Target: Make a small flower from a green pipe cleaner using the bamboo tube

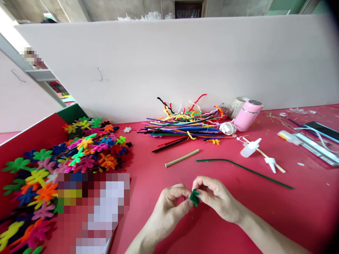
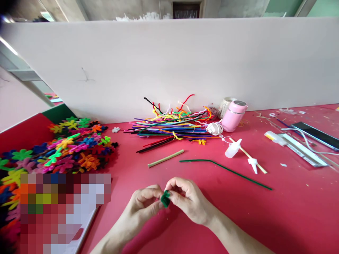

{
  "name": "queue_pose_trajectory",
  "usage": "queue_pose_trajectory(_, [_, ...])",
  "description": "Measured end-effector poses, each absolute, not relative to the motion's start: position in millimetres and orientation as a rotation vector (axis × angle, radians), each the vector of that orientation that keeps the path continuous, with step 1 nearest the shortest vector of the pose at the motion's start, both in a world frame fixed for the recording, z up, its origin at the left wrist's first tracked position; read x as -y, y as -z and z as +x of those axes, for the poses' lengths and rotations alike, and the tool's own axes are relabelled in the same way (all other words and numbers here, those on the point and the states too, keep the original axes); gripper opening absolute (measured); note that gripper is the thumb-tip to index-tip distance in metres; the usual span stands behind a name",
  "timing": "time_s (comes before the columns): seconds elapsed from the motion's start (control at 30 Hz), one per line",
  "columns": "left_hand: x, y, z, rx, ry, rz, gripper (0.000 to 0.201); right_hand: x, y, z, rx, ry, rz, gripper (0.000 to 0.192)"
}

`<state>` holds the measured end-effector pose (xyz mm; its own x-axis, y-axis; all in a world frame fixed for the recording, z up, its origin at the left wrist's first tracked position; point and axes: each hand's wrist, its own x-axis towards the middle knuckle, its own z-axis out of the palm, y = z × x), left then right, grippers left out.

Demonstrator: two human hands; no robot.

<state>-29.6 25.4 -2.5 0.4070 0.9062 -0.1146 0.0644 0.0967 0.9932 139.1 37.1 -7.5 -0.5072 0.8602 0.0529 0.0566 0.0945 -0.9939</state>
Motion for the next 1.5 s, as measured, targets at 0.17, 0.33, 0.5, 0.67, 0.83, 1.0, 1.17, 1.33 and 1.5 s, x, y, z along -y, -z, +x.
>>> queue_pose_trajectory(0.17, [-23.9, 2.9, -28.5, -1.057, -0.825, 1.632, 0.014, -38.2, 12.4, 140.1, 1.63, -1.529, -0.931, 0.019])
queue_pose_trajectory(0.33, [-22.8, 4.8, -27.2, -1.071, -0.871, 1.698, 0.014, -38.2, 9.3, 141.9, 1.767, -1.337, -0.968, 0.016])
queue_pose_trajectory(0.5, [-22.5, 5.2, -28.1, -1.065, -0.872, 1.774, 0.014, -39.1, 7.2, 143.0, 1.844, -1.256, -0.97, 0.015])
queue_pose_trajectory(0.67, [-21.1, 8.4, -28.7, -1.174, -0.912, 2.016, 0.015, -39.6, 11.7, 144.5, 1.723, -1.316, -1.017, 0.013])
queue_pose_trajectory(0.83, [-20.3, 14.1, -28.4, -1.25, -0.936, 2.208, 0.014, -39.8, 6.5, 145.0, 1.807, -1.177, -1.008, 0.008])
queue_pose_trajectory(1.0, [-20.4, 19.5, -29.5, -1.282, -0.976, 2.337, 0.017, -39.4, 5.2, 142.4, 1.875, -1.069, -1.026, 0.008])
queue_pose_trajectory(1.17, [-18.4, 19.3, -28.7, -1.33, -1.087, 2.466, 0.021, -37.2, 6.6, 140.6, 1.931, -1.074, -1.014, 0.011])
queue_pose_trajectory(1.33, [-15.6, 17.5, -24.4, -1.38, -1.285, 2.566, 0.015, -35.8, 4.9, 141.2, 1.965, -1.135, -0.966, 0.011])
queue_pose_trajectory(1.5, [-14.7, 19.5, -23.8, -1.394, -1.32, 2.618, 0.012, -35.9, 3.3, 140.6, 1.958, -1.158, -0.95, 0.011])
